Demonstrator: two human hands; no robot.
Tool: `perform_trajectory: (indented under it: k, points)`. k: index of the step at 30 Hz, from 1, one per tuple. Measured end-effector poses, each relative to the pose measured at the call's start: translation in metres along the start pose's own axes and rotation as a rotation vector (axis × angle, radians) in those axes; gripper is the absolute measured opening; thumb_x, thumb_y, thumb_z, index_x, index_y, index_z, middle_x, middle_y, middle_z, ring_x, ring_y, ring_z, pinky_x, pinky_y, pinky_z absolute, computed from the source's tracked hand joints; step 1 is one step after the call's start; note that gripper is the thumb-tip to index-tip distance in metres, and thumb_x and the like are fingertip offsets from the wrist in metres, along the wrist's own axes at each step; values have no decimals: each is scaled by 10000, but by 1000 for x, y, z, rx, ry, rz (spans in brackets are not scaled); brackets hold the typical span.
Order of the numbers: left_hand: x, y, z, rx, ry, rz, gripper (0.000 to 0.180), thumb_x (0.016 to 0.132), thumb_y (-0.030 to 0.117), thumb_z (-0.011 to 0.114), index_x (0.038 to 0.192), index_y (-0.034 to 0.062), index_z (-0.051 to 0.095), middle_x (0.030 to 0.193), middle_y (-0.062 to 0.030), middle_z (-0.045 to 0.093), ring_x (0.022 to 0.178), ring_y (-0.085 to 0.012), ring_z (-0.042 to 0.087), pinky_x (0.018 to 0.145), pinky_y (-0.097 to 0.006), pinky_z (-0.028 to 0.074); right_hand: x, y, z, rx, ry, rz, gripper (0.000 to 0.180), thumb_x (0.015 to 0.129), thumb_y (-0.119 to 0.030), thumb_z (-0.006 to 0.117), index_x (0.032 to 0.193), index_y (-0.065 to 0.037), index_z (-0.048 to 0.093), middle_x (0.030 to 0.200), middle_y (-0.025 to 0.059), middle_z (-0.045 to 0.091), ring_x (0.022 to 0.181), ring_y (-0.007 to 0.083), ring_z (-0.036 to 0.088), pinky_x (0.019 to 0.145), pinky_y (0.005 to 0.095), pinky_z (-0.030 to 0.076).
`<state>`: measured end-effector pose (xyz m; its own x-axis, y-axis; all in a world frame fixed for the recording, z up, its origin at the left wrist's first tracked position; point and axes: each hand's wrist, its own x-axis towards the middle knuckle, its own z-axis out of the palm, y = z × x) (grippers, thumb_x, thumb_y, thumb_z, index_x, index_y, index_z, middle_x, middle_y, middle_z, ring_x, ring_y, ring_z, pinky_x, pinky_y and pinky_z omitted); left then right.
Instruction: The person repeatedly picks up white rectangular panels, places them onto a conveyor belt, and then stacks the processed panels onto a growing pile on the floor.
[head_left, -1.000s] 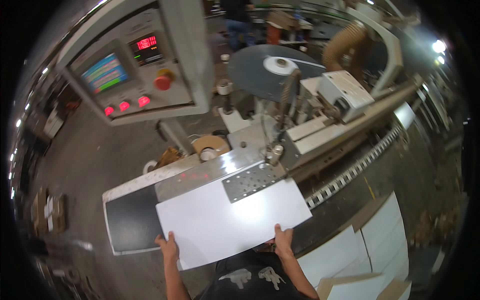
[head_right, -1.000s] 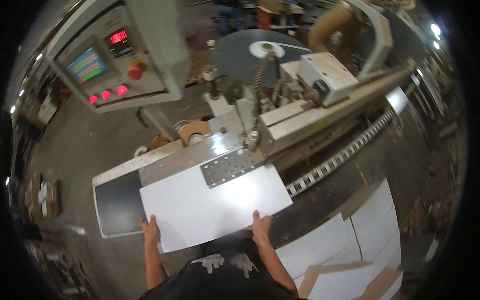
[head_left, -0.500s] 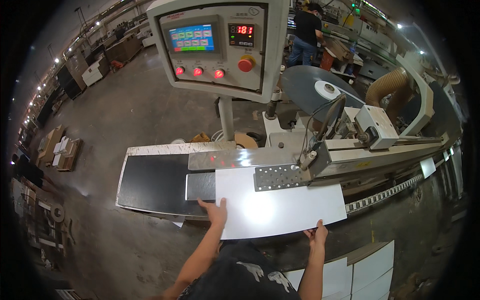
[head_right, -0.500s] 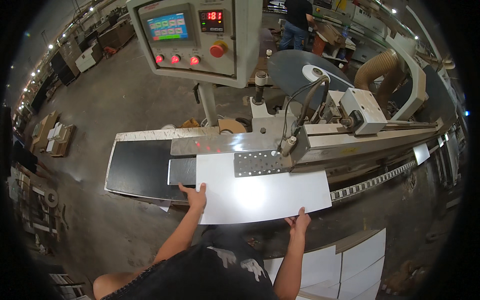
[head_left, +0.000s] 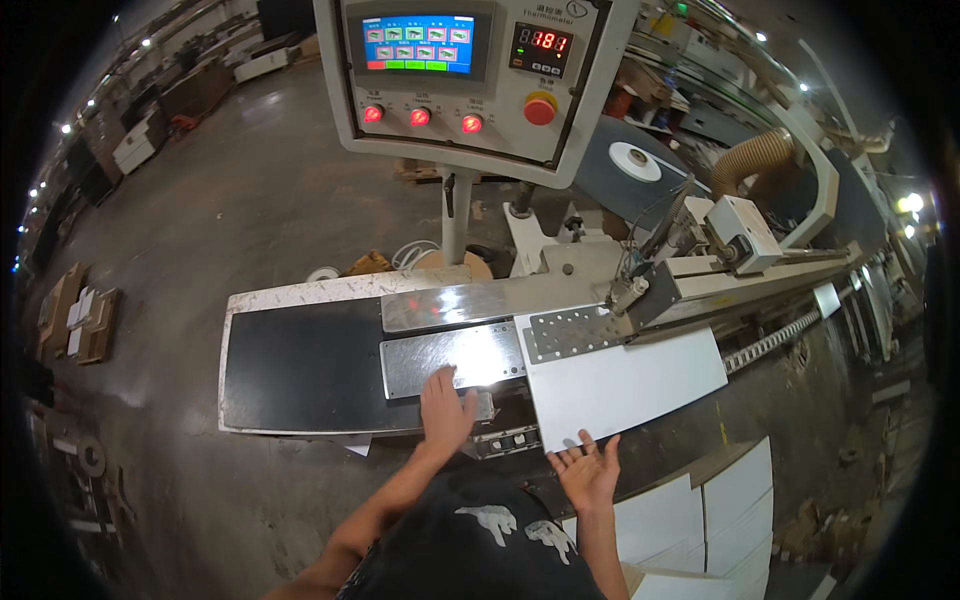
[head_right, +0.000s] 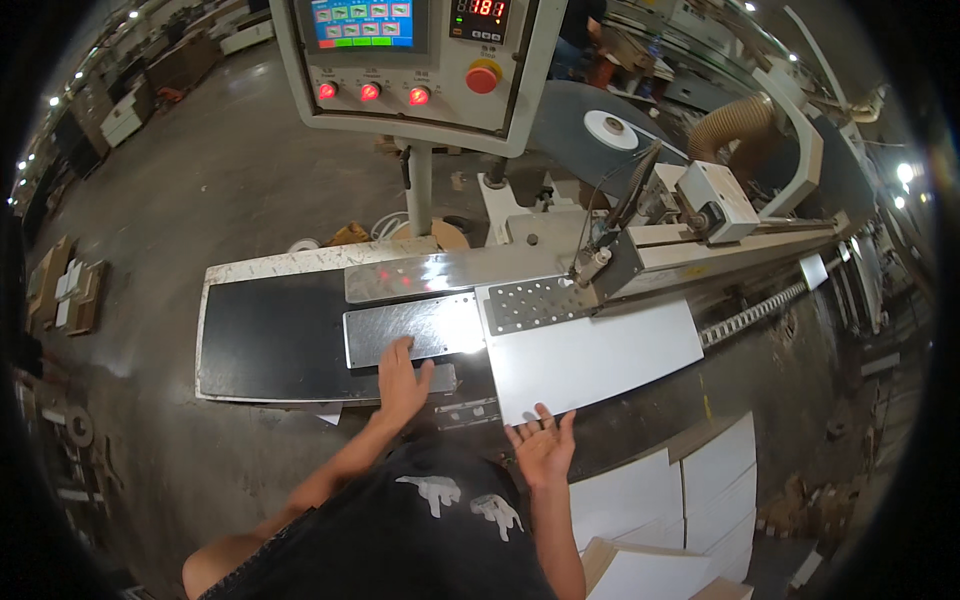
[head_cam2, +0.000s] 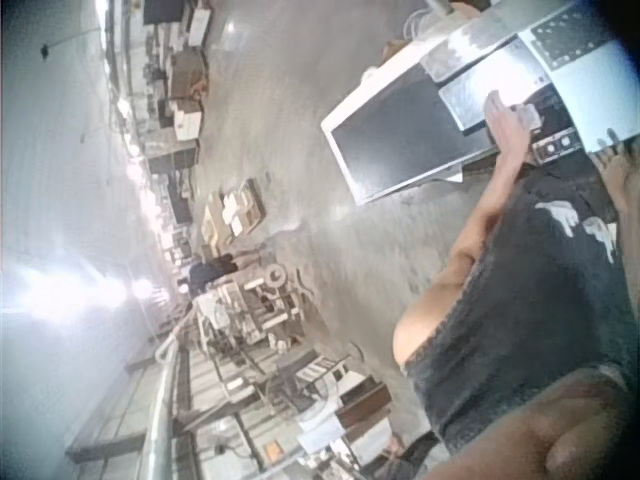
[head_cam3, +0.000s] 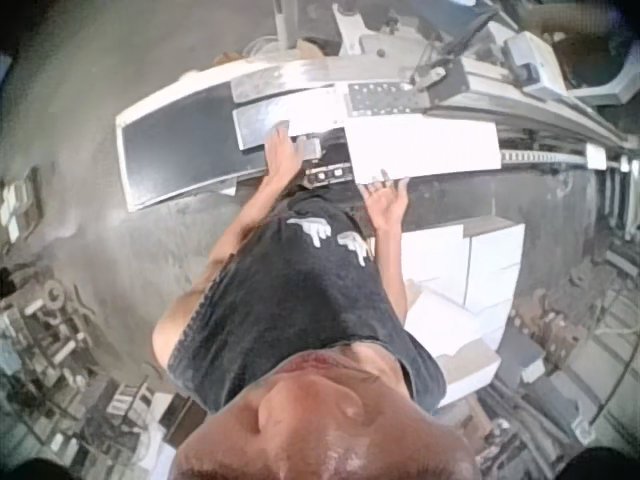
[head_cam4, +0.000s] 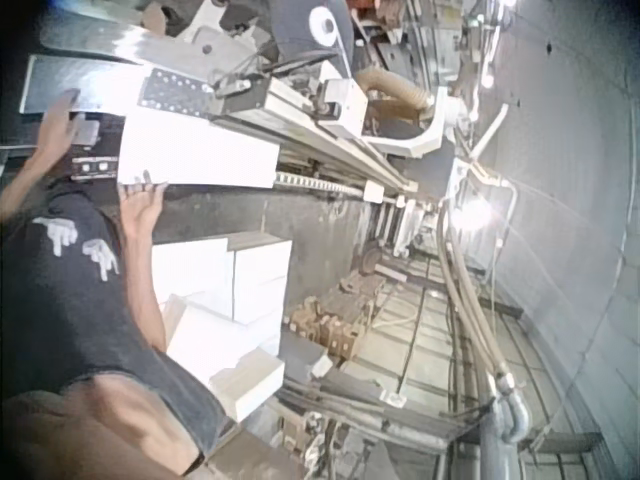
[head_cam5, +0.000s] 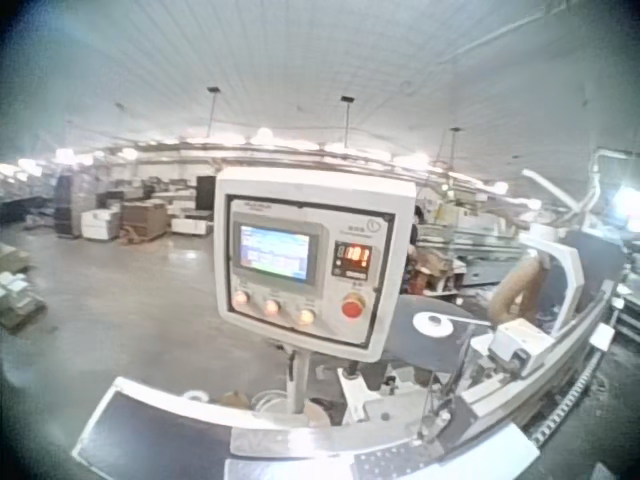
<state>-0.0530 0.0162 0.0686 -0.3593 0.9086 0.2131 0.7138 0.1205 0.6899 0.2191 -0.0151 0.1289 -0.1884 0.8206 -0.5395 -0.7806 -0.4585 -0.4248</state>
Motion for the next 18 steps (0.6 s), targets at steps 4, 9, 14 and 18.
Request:
perform_trajectory:
  k: [4, 9, 14, 18]
  points:
    - [40, -13, 14, 215, -73, 261, 647, 932, 327, 613, 1360, -113, 407, 1454, -329, 370, 1371, -478, 331, 1129, -538, 280, -1, -17, -40, 98, -36, -159, 665, 885, -647, 585, 1184, -56, 523, 1343, 264, 468, 1305, 385, 422, 1126, 537, 316]
    - [-4, 15, 28, 113, -458, 525, 740, 957, 426, 555, 1431, -105, 353, 1489, -381, 277, 1426, -501, 226, 1174, -549, 188, -49, 26, -103, 96, 191, -321, 455, 1004, -503, 479, 1106, -75, 595, 1407, 235, 513, 1323, 361, 477, 1074, 526, 414]
    - [-69, 36, 41, 54, -652, 511, 751, 873, 327, 662, 1426, -91, 371, 1462, -351, 347, 1383, -508, 293, 1164, -574, 186, -121, 108, -193, -165, 693, -171, 388, 1027, -445, 459, 1082, -70, 544, 1236, 200, 617, 1067, 327, 641, 862, 439, 556]
    - [-91, 80, 10, 53, -636, 509, 660, 860, 225, 660, 1400, -69, 420, 1486, -337, 320, 1397, -505, 267, 1164, -578, 181, -195, 193, -364, 125, 780, -119, 438, 998, -352, 550, 1312, -57, 469, 1122, 143, 624, 874, 301, 663, 649, 395, 588]
